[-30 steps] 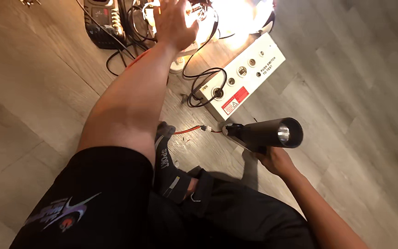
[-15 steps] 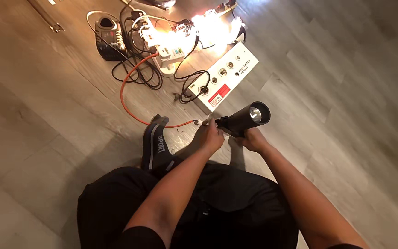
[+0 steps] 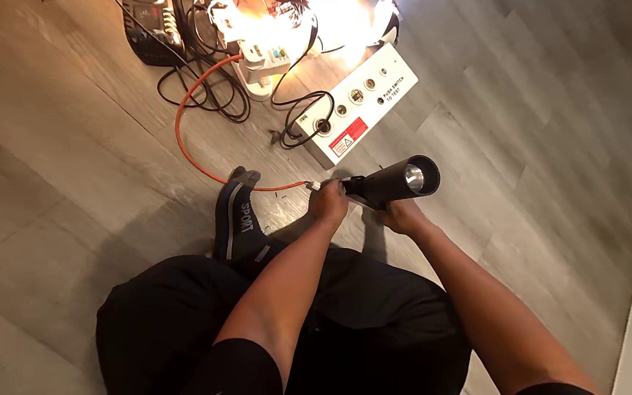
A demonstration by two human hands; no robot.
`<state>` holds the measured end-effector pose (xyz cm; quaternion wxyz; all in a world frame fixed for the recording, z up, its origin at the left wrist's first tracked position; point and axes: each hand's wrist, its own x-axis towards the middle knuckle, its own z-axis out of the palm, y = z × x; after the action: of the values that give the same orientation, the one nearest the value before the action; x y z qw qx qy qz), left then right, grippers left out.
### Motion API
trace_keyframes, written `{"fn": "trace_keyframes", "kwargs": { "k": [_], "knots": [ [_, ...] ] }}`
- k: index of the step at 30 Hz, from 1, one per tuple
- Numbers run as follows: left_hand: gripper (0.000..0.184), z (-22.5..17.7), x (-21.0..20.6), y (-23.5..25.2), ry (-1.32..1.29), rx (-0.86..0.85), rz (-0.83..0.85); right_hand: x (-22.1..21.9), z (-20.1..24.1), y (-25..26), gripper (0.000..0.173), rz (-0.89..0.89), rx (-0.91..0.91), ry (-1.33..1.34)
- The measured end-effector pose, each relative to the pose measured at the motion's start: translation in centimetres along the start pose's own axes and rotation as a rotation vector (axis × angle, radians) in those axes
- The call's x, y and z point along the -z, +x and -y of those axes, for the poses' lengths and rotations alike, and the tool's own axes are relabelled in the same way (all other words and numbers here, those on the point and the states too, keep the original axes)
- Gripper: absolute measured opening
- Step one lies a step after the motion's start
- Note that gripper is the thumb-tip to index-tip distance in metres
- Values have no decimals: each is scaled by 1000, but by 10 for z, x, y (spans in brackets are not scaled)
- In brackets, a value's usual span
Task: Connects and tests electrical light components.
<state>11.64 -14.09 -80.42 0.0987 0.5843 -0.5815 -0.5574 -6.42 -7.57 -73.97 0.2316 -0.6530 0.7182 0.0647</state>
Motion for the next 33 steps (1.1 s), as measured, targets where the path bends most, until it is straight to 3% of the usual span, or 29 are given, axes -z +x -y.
{"fn": "trace_keyframes", "kwargs": {
  "k": [11,16,21,26,33],
  "knots": [
    [35,-11,-1,3,14,74,-13,-2,-4,-4,30,21,-4,4],
    [34,-14,-6,-8,73,47,-108,-5,-8,-2,38,11,-16,52],
    [60,-3,-1,-15,32,-110,12,-1,-5,1,38,60,-101,58],
    [32,1,-3,-17,72,-135,-45,-1,-3,-3,34,39,-115,94],
    [42,3,-9,-8,-57,-93,-49,-2,-6,-2,38,22,-78,90]
  ]
}}
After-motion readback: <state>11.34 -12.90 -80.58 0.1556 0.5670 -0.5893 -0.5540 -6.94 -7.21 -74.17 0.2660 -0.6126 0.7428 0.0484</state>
